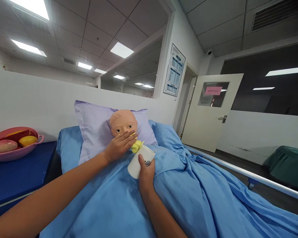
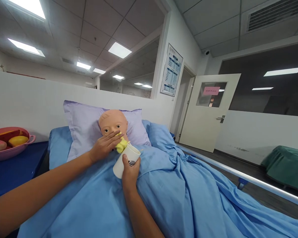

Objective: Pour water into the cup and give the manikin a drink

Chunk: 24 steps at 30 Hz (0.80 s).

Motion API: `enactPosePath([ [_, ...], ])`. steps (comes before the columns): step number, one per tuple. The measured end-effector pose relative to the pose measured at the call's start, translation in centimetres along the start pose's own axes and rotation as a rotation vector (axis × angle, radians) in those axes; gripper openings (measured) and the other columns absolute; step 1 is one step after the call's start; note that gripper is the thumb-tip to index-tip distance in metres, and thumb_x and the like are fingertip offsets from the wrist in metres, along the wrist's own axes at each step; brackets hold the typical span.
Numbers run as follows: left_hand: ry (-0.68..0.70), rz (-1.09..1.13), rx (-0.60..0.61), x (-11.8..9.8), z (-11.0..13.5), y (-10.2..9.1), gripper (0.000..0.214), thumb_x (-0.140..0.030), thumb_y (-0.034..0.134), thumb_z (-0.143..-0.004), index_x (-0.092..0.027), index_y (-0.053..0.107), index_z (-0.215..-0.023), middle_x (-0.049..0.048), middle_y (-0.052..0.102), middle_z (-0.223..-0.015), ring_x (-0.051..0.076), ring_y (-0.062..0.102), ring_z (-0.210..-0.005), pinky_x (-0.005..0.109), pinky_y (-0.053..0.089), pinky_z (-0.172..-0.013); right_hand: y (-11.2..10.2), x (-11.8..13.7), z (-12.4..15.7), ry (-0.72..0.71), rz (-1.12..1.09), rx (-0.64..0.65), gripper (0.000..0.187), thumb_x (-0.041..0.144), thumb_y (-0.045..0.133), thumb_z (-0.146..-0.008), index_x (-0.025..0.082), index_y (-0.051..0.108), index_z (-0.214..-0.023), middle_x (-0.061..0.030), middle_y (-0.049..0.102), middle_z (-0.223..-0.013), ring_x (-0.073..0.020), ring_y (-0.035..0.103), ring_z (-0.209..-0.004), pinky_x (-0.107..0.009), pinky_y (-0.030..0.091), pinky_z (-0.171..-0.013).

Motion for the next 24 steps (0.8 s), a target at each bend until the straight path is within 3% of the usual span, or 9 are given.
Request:
enactPosePath([
  [5,0.062,-0.145,0.068,1.2,-1.3,1.3,0.03,-0.012,0.067,-0.077,-0.019,0.068,-0.106,0.012,0.059,-0.132,0.024,0.038,-0.138,0.045,0.006,-0.121,-0.2,-0.5,-0.3,0.011,-0.006,0.013,0.062,0.052,0.071,-0.071,0.02,0.052,-0.12,-0.0052,0.066,-0.099,-0.0199,0.063,-0.077,-0.033,0.053,-0.068],
  [8,0.147,-0.362,0.115,2.9,0.3,0.5,0.029,-0.015,0.061,-0.083,-0.019,0.066,-0.111,0.0119,0.06,-0.13,0.024,0.045,-0.132,0.045,0.016,-0.12,-0.2,-0.5,-0.3,-0.008,-0.003,0.019,0.059,0.051,0.071,-0.072,0.02,0.052,-0.118,-0.0045,0.066,-0.099,-0.0196,0.063,-0.079,-0.032,0.053,-0.068],
  [13,0.443,-0.835,0.187,4.6,3.9,-1.2,0.026,-0.014,0.054,-0.089,-0.016,0.063,-0.114,0.0114,0.064,-0.125,0.022,0.054,-0.125,0.045,0.04,-0.111,-0.2,-0.4,-0.1,0.023,-0.002,0.022,0.06,0.052,0.072,-0.071,0.02,0.053,-0.118,-0.0036,0.067,-0.095,-0.0195,0.064,-0.076,-0.032,0.053,-0.067],
  [18,0.745,-1.292,0.191,2.6,3.8,-0.4,0.03,-0.011,0.046,-0.093,-0.011,0.054,-0.122,0.0129,0.057,-0.134,0.022,0.039,-0.136,0.044,0.038,-0.114,-0.1,-0.6,-0.2,-0.016,-0.004,0.038,0.058,0.051,0.072,-0.071,0.02,0.054,-0.117,-0.0042,0.067,-0.099,-0.0202,0.064,-0.08,-0.032,0.053,-0.069],
  [21,0.794,-1.383,0.129,0.8,1.8,0.9,0.033,-0.012,0.045,-0.094,-0.012,0.052,-0.126,0.0107,0.052,-0.14,0.024,0.03,-0.141,0.046,0.033,-0.116,-0.1,-1.0,-0.5,-0.019,-0.012,0.036,0.06,0.051,0.072,-0.072,0.02,0.053,-0.12,-0.005,0.067,-0.101,-0.0206,0.064,-0.082,-0.034,0.052,-0.073],
  [24,0.751,-1.41,0.118,1.0,0.4,1.7,0.035,-0.013,0.041,-0.096,-0.012,0.05,-0.129,0.0111,0.05,-0.141,0.023,0.032,-0.14,0.045,0.035,-0.115,-0.2,-1.0,-0.6,-0.01,0.011,0.017,0.065,0.052,0.072,-0.071,0.021,0.05,-0.124,-0.006,0.066,-0.105,-0.0217,0.064,-0.088,-0.036,0.052,-0.078],
])
Point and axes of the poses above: each hand's wrist, its own z-axis away from the middle knuckle, its own y-axis out of the palm, x = y × z, the point moved 3 cm from there along -z, towards the middle knuckle
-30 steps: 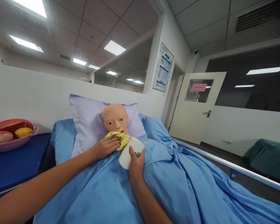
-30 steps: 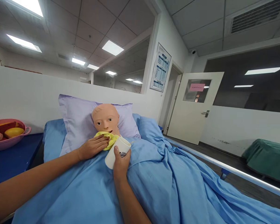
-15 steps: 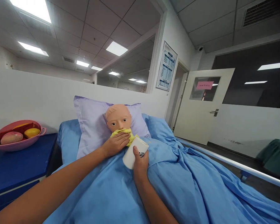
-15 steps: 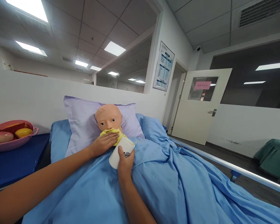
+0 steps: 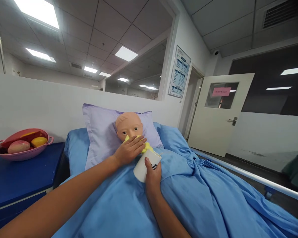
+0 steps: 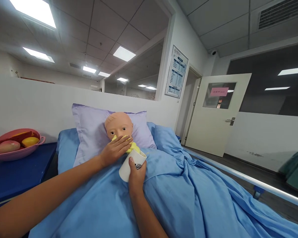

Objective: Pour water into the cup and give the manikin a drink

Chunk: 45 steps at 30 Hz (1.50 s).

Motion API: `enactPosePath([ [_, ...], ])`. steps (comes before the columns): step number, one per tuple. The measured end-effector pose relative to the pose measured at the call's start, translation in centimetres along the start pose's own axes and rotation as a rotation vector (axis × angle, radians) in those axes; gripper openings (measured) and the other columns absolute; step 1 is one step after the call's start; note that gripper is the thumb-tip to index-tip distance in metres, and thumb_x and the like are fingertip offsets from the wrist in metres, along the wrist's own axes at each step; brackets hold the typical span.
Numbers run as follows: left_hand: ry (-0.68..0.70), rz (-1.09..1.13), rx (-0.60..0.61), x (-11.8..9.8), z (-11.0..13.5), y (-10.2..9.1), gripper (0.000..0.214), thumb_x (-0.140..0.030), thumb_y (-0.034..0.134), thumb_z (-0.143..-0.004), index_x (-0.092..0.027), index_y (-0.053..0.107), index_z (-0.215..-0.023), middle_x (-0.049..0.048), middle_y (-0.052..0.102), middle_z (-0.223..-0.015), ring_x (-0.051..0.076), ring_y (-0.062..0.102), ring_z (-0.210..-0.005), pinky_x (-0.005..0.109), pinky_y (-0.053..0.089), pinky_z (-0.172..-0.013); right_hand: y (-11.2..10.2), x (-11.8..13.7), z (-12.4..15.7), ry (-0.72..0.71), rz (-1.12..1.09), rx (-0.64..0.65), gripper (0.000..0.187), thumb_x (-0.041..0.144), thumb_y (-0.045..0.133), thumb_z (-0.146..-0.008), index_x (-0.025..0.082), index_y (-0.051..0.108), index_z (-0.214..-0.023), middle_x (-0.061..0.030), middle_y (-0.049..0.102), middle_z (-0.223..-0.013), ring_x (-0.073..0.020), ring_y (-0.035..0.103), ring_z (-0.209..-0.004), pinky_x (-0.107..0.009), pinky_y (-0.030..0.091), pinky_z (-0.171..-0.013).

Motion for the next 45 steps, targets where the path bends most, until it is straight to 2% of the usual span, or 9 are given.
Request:
enactPosePath([
  [6,-0.027,0.171,0.113,-0.2,2.4,2.3,0.036,-0.014,0.039,-0.096,-0.012,0.05,-0.131,0.0135,0.053,-0.138,0.023,0.04,-0.135,0.044,0.037,-0.114,0.1,0.6,0.3,0.009,0.039,0.019,0.061,0.053,0.072,-0.071,0.02,0.052,-0.119,-0.0055,0.066,-0.1,-0.0206,0.064,-0.081,-0.033,0.053,-0.071],
  [12,-0.103,0.285,0.194,-0.3,4.7,1.7,0.033,-0.017,0.038,-0.097,-0.015,0.056,-0.125,0.0125,0.058,-0.133,0.023,0.047,-0.131,0.046,0.037,-0.113,0.1,0.6,0.4,0.015,0.041,0.04,0.058,0.054,0.072,-0.071,0.021,0.053,-0.114,-0.0034,0.066,-0.095,-0.0206,0.064,-0.08,-0.032,0.053,-0.069],
  [17,-0.293,0.406,0.193,-0.6,6.4,0.7,0.032,-0.018,0.041,-0.095,-0.017,0.059,-0.122,0.0128,0.064,-0.126,0.024,0.054,-0.124,0.048,0.039,-0.11,0.1,0.1,0.2,0.018,0.048,0.062,0.055,0.055,0.072,-0.07,0.022,0.053,-0.11,-0.0026,0.065,-0.093,-0.0227,0.064,-0.086,-0.034,0.053,-0.075],
  [20,-0.6,0.544,0.093,-0.9,6.9,-1.7,0.033,-0.024,0.041,-0.095,-0.021,0.06,-0.121,0.0096,0.064,-0.125,0.024,0.058,-0.119,0.045,0.043,-0.106,0.3,0.1,0.1,0.025,0.06,0.159,0.055,0.054,0.073,-0.07,0.022,0.054,-0.11,-0.0026,0.066,-0.09,-0.0231,0.064,-0.083,-0.034,0.053,-0.071],
  [25,-1.473,1.006,-0.196,-1.4,8.3,-7.0,0.038,-0.044,0.052,-0.09,-0.026,0.057,-0.123,0.0051,0.069,-0.113,0.021,0.068,-0.093,0.032,0.056,-0.077,1.1,0.2,0.3,0.049,0.066,0.384,0.053,0.05,0.074,-0.071,0.021,0.055,-0.111,-0.0032,0.068,-0.092,-0.0212,0.063,-0.08,-0.033,0.052,-0.069],
  [29,-1.861,1.476,-0.451,-2.6,10.1,-6.5,0.035,-0.034,0.063,-0.083,-0.021,0.06,-0.116,0.0077,0.072,-0.104,0.022,0.07,-0.086,0.032,0.058,-0.071,1.5,0.2,0.9,0.102,0.074,0.503,0.054,0.05,0.074,-0.071,0.021,0.055,-0.113,-0.0032,0.067,-0.091,-0.0203,0.062,-0.078,-0.032,0.053,-0.068],
  [36,-1.837,1.856,-0.684,-5.2,13.4,0.0,0.033,-0.028,0.062,-0.085,-0.016,0.058,-0.116,0.0092,0.073,-0.098,0.021,0.071,-0.087,0.032,0.06,-0.079,2.0,0.8,1.9,0.203,0.112,0.595,0.056,0.05,0.073,-0.071,0.02,0.057,-0.115,-0.0047,0.07,-0.089,-0.0206,0.065,-0.073,-0.032,0.054,-0.062],
  [40,-1.722,2.032,-0.67,-5.6,14.5,0.3,0.039,-0.035,0.058,-0.088,-0.017,0.054,-0.123,0.0104,0.071,-0.108,0.022,0.07,-0.096,0.033,0.059,-0.084,2.2,1.0,2.2,0.24,0.096,0.555,0.054,0.051,0.074,-0.069,0.02,0.06,-0.111,-0.0043,0.071,-0.085,-0.0202,0.065,-0.069,-0.031,0.053,-0.058],
  [45,-1.724,1.924,-0.667,-5.7,15.0,0.1,0.04,-0.035,0.059,-0.088,-0.016,0.053,-0.124,0.0111,0.069,-0.114,0.023,0.067,-0.103,0.034,0.057,-0.089,2.2,1.1,2.2,0.262,0.084,0.531,0.056,0.052,0.074,-0.068,0.019,0.06,-0.111,-0.0032,0.07,-0.083,-0.0196,0.065,-0.066,-0.029,0.052,-0.055],
])
Point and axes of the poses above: each hand's wrist, its own z-axis away from the middle knuckle, its own y-axis out of the palm, x = y × z, the point moved 3 cm from there along -z, towards the middle knuckle
